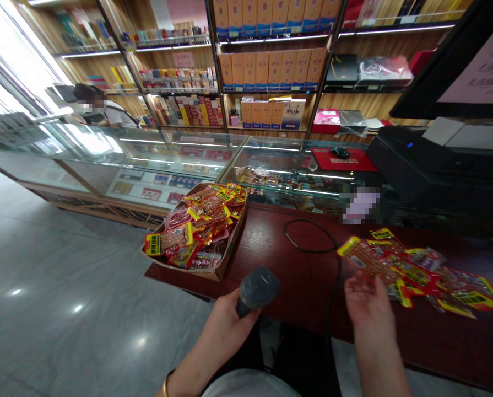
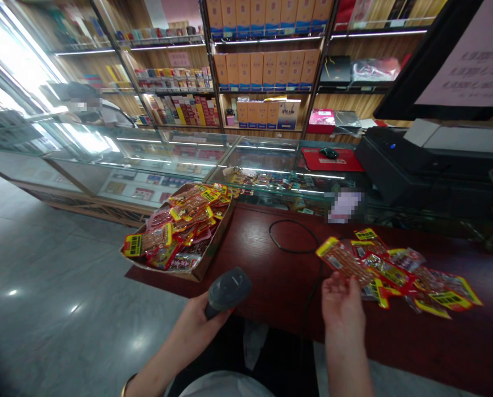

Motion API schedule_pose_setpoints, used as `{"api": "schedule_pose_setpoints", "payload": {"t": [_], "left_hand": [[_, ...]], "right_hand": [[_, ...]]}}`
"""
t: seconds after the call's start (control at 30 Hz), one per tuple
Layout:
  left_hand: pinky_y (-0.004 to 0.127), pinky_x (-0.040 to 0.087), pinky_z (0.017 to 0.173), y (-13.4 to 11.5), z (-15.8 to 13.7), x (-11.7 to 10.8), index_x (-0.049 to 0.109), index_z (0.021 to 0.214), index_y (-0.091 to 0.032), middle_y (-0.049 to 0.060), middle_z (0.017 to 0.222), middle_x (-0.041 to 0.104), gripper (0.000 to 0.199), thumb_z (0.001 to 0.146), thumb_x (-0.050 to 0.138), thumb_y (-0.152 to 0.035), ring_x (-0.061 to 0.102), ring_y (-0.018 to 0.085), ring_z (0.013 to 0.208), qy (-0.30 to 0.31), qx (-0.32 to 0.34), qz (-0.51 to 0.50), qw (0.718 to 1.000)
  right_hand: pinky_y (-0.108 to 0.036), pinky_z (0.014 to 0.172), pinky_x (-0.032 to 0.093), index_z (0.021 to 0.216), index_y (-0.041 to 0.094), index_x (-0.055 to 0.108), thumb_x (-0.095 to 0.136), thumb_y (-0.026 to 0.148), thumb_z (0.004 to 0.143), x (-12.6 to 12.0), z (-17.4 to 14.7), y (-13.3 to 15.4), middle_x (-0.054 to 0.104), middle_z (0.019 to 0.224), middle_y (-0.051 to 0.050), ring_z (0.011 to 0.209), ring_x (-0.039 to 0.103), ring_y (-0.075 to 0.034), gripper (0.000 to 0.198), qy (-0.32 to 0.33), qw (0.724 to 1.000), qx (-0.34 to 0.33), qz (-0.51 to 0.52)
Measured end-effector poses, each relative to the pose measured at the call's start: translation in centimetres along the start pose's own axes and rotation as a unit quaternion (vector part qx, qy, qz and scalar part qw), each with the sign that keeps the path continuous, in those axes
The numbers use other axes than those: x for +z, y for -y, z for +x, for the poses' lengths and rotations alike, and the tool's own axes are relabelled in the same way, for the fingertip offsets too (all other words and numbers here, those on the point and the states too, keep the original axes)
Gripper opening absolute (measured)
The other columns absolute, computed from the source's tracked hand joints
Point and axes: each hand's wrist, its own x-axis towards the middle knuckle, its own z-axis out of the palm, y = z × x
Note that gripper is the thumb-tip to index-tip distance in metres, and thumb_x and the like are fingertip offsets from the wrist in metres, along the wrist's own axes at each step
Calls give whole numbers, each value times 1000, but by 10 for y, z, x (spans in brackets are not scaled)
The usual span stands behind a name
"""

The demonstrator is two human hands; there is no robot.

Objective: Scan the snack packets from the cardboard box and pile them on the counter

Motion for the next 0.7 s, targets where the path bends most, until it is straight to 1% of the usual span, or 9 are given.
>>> {"api": "schedule_pose_setpoints", "payload": {"t": [0.1, 0.2, 0.27, 0.37, 0.43, 0.5, 0.57, 0.63, 0.7], "left_hand": [[27, 51, 74, 0, 0, 0, 75, 91, -15, 3, 86, 78, 15, 83, 63, -16, 71, 23, 83, 3, 8, 3, 1000], [25, 49, 69, 0, -1, -1, 74, 87, -14, 2, 81, 77, 13, 81, 62, -14, 70, 21, 77, 5, 17, 5, 1000], [25, 49, 68, 0, -2, -3, 73, 87, -14, 2, 80, 76, 14, 80, 61, -12, 69, 20, 75, 5, 18, 3, 1000], [25, 50, 72, 1, -5, -9, 74, 91, -14, 2, 84, 77, 18, 80, 60, -11, 70, 21, 78, -2, 24, -15, 1000], [25, 51, 74, 2, -8, -12, 75, 92, -14, 2, 86, 78, 19, 80, 60, -11, 70, 21, 80, -8, 33, -26, 999], [25, 52, 74, 3, -11, -16, 75, 91, -14, 2, 85, 78, 20, 79, 60, -10, 69, 20, 80, -15, 42, -30, 999], [25, 52, 72, 4, -15, -19, 74, 87, -14, 2, 82, 77, 19, 78, 59, -10, 68, 19, 76, -29, 44, -29, 998], [25, 52, 69, 6, -18, -23, 74, 83, -14, 2, 78, 75, 15, 77, 60, -11, 65, 19, 72, -61, 40, -27, 997], [25, 52, 68, 8, -22, -27, 73, 81, -14, 2, 76, 75, 13, 77, 60, -14, 64, 18, 69, -92, 39, -31, 994]], "right_hand": [[-17, 48, 57, 85, 22, 61, 38, 22, 105, -2, 36, 58, 63, 71, 4, 56, 64, -7, 31, -53, 997, -36, 44], [-18, 45, 57, 91, 22, 63, 35, 20, 102, 5, 47, 81, 68, 83, -2, 64, 69, -10, 31, -52, 995, -51, 72], [-20, 48, 60, 98, 21, 66, 38, 22, 99, 16, 38, 68, 71, 96, -8, 78, 73, -14, 28, -13, 997, -41, 56], [-22, 60, 62, 102, 23, 69, 58, 22, 88, 46, 2, 16, 73, 105, -6, 91, 74, -15, 19, 119, 990, -38, -63], [-24, 70, 61, 110, 28, 72, 70, 28, 83, 74, -31, -31, 75, 113, -2, 98, 73, -16, 27, 263, 944, -47, -194], [-32, 83, 59, 114, 29, 74, 70, 39, 87, 104, -64, -77, 77, 115, -4, 106, 72, -20, 29, 424, 826, -87, -360], [-40, 99, 51, 111, 28, 78, 69, 41, 89, 133, -92, -117, 77, 116, -6, 111, 69, -24, 26, 564, 626, -171, -511], [-44, 103, 46, 107, 25, 80, 68, 41, 92, 156, -113, -149, 76, 117, -9, 113, 66, -27, 25, 606, 436, -260, -613], [-46, 100, 44, 106, 24, 81, 67, 46, 93, 171, -125, -171, 75, 115, -11, 113, 62, -30, 30, 583, 308, -319, -681]]}}
